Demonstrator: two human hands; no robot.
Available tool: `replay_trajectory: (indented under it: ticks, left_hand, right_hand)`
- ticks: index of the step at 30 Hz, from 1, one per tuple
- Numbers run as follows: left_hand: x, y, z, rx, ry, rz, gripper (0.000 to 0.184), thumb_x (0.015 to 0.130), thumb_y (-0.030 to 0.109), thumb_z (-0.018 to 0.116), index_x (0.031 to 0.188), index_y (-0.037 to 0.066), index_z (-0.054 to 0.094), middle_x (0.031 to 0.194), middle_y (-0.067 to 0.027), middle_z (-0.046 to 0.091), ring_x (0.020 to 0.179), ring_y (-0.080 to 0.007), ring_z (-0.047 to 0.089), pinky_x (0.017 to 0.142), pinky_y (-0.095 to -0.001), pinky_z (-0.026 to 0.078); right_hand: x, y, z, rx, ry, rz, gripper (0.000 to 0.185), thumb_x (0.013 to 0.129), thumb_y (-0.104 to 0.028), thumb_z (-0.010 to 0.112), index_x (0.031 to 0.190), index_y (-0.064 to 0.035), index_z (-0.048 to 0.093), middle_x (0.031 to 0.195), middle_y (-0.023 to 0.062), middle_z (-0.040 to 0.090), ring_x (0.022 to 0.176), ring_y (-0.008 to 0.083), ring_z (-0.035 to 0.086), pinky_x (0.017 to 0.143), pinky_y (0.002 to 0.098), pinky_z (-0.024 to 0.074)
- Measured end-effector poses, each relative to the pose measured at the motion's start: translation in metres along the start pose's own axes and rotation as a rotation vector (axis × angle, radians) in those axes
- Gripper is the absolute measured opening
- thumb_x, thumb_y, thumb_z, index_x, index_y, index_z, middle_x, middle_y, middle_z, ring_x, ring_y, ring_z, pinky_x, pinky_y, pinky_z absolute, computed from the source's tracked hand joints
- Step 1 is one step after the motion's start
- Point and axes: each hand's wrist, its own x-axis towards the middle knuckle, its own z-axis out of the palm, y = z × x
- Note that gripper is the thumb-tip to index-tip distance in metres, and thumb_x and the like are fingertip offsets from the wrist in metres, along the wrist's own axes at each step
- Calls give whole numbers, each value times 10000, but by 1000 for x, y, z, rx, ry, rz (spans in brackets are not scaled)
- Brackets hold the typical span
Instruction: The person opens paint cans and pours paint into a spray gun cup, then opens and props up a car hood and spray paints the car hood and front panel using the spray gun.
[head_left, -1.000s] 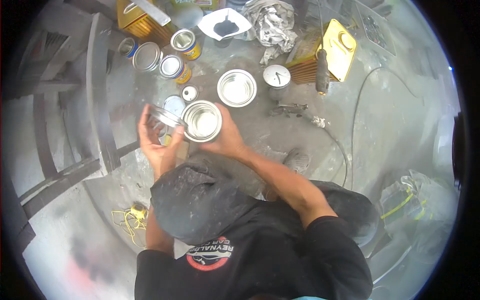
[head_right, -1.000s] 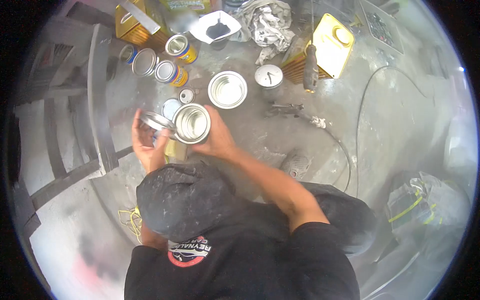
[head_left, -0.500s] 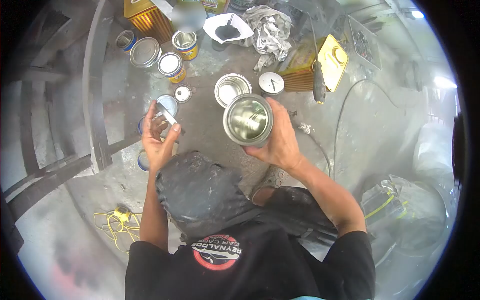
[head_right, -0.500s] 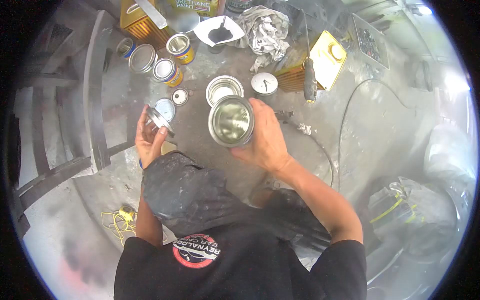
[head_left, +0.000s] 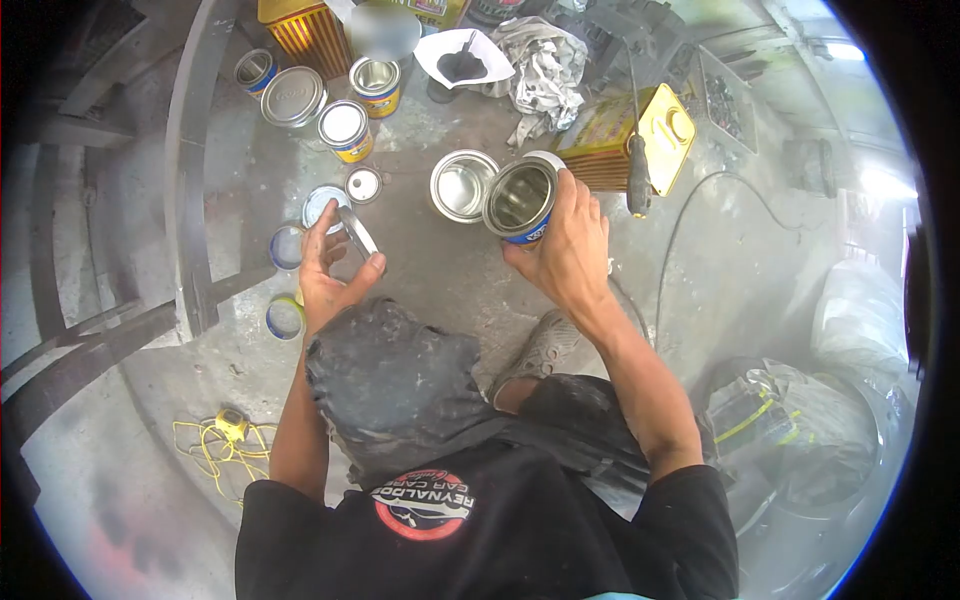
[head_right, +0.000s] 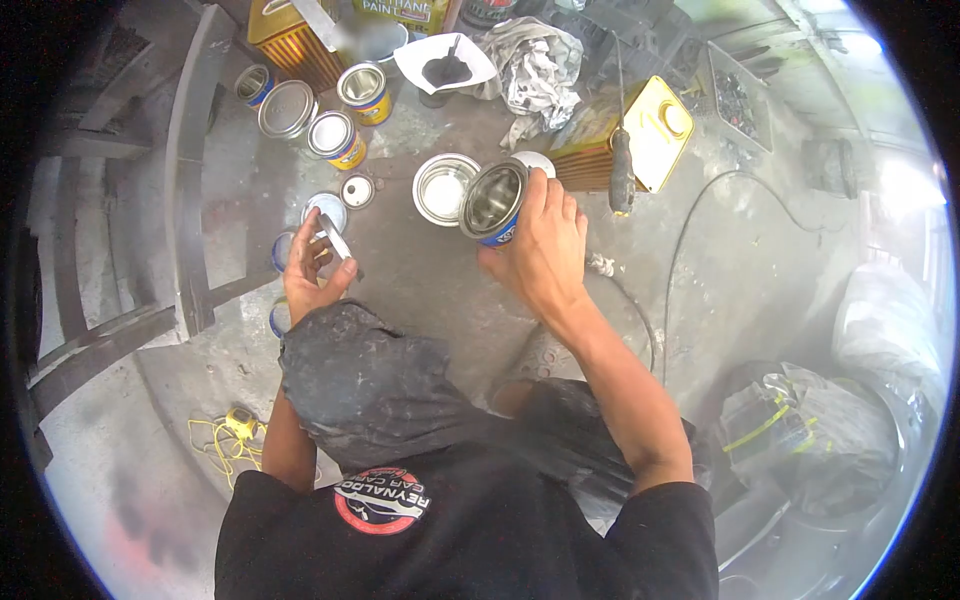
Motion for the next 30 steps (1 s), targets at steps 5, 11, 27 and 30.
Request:
replay_trajectory:
  ticks: [5,11,27,30]
  left_hand:
    - [-1,3,0,58,-14,1,884,767,160,842,1539,82,418,1430,-170,490,1251,-341,567,1055,-469,457]
    - [1,0,-1,75,-27,26,882,774,172,841,1540,76,414,1436,-171,485,1243,-343,574,1048,-473,466]
    - [28,36,10,8,-200,101,927,716,220,877,1526,91,445,1413,-136,532,1247,-288,560,1054,-457,444]
    - [38,69,3,78,-352,131,934,686,233,900,1505,89,475,1413,-127,542,1241,-267,559,1043,-442,458]
  right_hand:
    - [6,-3,0,-117,-40,7,960,589,-236,923,1328,40,377,1135,206,541,1086,391,577,939,512,465]
    - [8,-2,0,-114,-113,54,988,598,-206,921,1376,19,356,1217,219,547,1123,424,563,948,537,452]
    - [-2,9,-10,436,7,94,1023,594,-230,917,1404,54,360,1274,259,536,1187,420,560,1005,478,461]
    - [-10,-1,-11,511,-38,-36,1051,596,-243,920,1421,66,347,1306,281,518,1224,438,535,1052,466,445]
